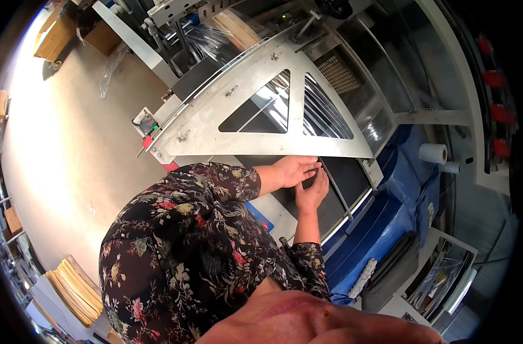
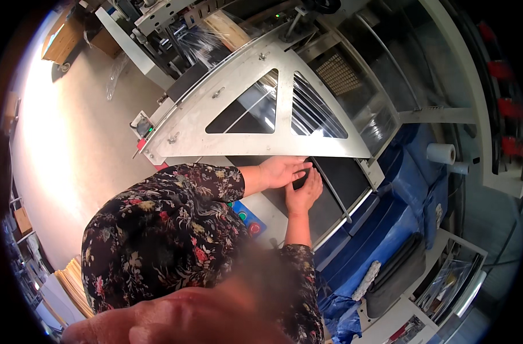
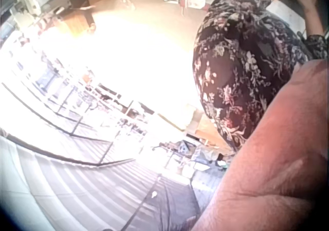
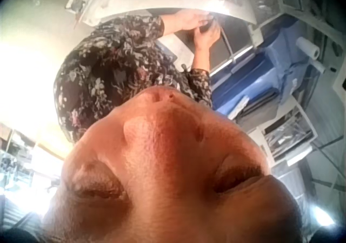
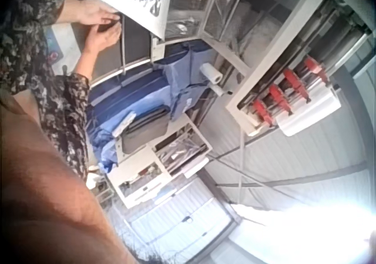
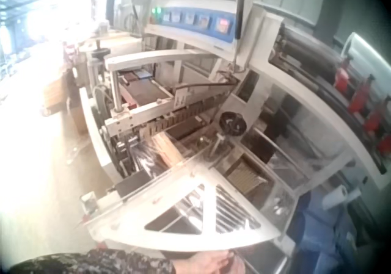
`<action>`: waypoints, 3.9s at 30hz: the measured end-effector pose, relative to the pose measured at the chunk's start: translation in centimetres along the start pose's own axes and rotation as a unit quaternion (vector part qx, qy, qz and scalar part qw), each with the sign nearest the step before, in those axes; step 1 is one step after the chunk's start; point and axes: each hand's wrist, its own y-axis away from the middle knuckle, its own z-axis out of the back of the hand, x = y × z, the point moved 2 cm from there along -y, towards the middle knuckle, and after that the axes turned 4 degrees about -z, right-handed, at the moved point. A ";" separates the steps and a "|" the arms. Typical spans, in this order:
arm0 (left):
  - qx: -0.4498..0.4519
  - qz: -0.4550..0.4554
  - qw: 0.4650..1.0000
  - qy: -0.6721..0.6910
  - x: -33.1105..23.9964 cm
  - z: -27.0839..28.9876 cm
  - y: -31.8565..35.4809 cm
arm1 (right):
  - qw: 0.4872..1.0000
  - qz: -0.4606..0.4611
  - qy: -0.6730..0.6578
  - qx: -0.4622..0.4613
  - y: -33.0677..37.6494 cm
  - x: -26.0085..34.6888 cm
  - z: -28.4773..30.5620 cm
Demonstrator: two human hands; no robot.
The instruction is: The person takes rolled plastic products from a large cardboard box and feeds them one at a time into the intake of a processing machine, repeating this action with several rolls of different colors.
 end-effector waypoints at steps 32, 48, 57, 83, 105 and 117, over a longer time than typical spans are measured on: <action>0.060 0.513 0.735 -0.439 6.9 -0.9 10.8 | 0.287 -0.826 -0.434 -0.214 38.1 -14.2 -15.3; 0.036 0.404 0.737 -0.541 11.3 -8.2 8.7 | 0.314 -0.784 -0.499 -0.196 34.0 -20.0 -8.8; 0.158 0.456 0.602 -0.636 21.0 -13.9 5.0 | 0.129 -0.410 -0.793 -0.432 32.7 -12.8 12.5; 0.552 -0.204 0.123 -0.799 4.9 -27.8 3.8 | 0.978 -0.160 0.127 -0.050 9.0 -5.8 29.8; 0.194 0.150 0.969 -0.021 3.3 -13.7 -2.8 | 0.924 -0.243 0.296 0.025 0.7 -13.6 34.3; 0.108 0.219 0.968 -0.054 7.6 -13.2 -1.4 | 0.916 -0.260 0.294 -0.080 -1.2 -10.4 27.6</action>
